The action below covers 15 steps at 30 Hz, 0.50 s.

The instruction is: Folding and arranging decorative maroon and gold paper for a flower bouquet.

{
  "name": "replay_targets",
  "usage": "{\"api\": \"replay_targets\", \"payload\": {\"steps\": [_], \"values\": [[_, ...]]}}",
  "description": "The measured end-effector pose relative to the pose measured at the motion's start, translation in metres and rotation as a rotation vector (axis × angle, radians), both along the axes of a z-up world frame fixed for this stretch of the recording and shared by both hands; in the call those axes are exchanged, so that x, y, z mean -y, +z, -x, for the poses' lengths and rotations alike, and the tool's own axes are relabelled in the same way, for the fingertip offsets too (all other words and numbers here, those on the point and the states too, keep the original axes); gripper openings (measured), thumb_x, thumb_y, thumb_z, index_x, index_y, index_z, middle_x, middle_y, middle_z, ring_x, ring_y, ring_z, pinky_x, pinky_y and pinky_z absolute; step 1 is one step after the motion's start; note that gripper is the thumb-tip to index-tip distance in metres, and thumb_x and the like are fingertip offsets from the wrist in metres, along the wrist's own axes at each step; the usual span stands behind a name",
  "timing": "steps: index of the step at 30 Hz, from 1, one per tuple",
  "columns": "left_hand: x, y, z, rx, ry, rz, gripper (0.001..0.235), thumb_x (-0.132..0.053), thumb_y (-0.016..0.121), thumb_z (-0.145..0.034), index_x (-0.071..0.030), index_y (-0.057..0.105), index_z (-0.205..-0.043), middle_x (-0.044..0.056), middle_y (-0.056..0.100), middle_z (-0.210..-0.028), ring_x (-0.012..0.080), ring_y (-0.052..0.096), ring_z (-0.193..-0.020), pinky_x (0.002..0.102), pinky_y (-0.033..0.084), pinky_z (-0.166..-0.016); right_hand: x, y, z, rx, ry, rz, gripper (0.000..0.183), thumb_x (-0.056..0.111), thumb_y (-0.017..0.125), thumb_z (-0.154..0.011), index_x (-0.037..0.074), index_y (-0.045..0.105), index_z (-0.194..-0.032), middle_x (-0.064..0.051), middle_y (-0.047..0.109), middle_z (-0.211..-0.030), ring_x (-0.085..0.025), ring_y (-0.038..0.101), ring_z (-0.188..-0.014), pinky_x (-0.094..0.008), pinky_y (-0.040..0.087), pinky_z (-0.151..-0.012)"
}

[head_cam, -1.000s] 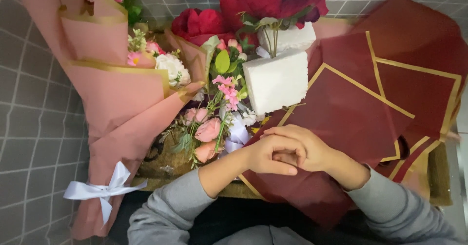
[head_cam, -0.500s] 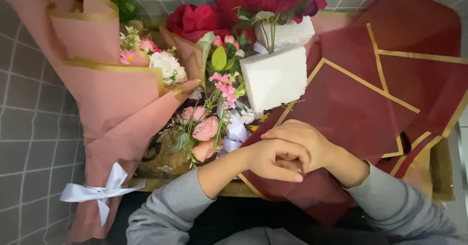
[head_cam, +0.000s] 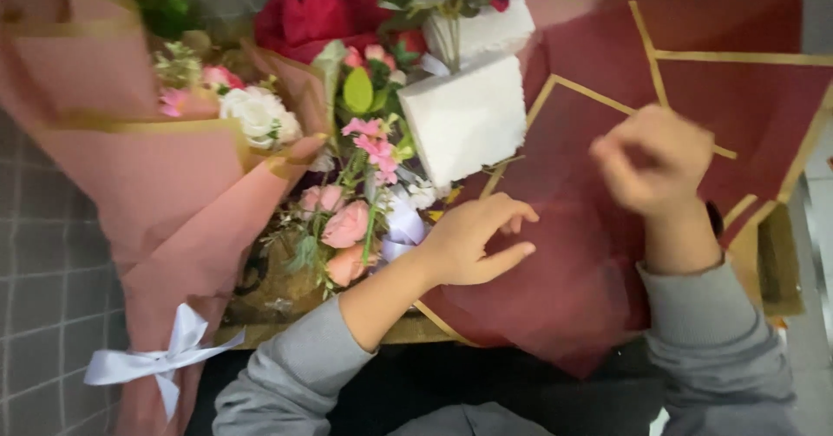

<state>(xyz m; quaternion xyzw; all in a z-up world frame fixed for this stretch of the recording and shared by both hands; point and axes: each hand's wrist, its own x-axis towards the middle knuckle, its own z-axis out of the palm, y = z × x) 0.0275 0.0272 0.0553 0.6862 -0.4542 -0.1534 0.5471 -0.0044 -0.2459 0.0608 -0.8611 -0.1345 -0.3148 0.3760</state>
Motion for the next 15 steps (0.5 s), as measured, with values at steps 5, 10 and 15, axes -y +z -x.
{"api": "replay_targets", "payload": {"steps": [5, 10, 15], "values": [[0.005, -0.003, 0.001, 0.261, 0.048, 0.018, 0.030, -0.014, 0.071, -0.088, -0.007, 0.065, -0.117, 0.009, 0.065, -0.120, 0.0298, 0.066, -0.104, 0.037, 0.051, -0.092, 0.022, -0.025, -0.008, -0.005, -0.109, -0.049, 0.027, -0.012, 0.071, -0.095, -0.005, 0.060, -0.072, -0.009, 0.051, -0.061, -0.017, 0.031, -0.051, -0.031, 0.026, -0.052], [0.009, -0.011, -0.006, 0.417, 0.046, 0.097, 0.027, -0.022, 0.065, -0.097, -0.007, 0.068, -0.120, 0.012, 0.068, -0.109, 0.0309, 0.070, -0.099, 0.040, 0.058, -0.086, 0.010, -0.034, -0.023, -0.027, -0.032, -0.064, 0.038, 0.004, 0.077, -0.098, 0.010, 0.062, -0.064, 0.000, 0.038, -0.046, -0.021, 0.038, -0.045, -0.033, 0.036, -0.052], [0.009, -0.012, -0.008, 0.423, 0.093, 0.069, 0.044, -0.024, 0.067, -0.096, -0.009, 0.060, -0.137, 0.011, 0.066, -0.118, 0.0286, 0.069, -0.106, 0.039, 0.057, -0.089, -0.023, -0.013, -0.022, -0.049, 0.248, -0.008, 0.046, 0.030, 0.073, -0.097, 0.017, 0.053, -0.058, 0.000, 0.041, -0.046, -0.025, 0.044, -0.043, -0.036, 0.040, -0.052]]}}
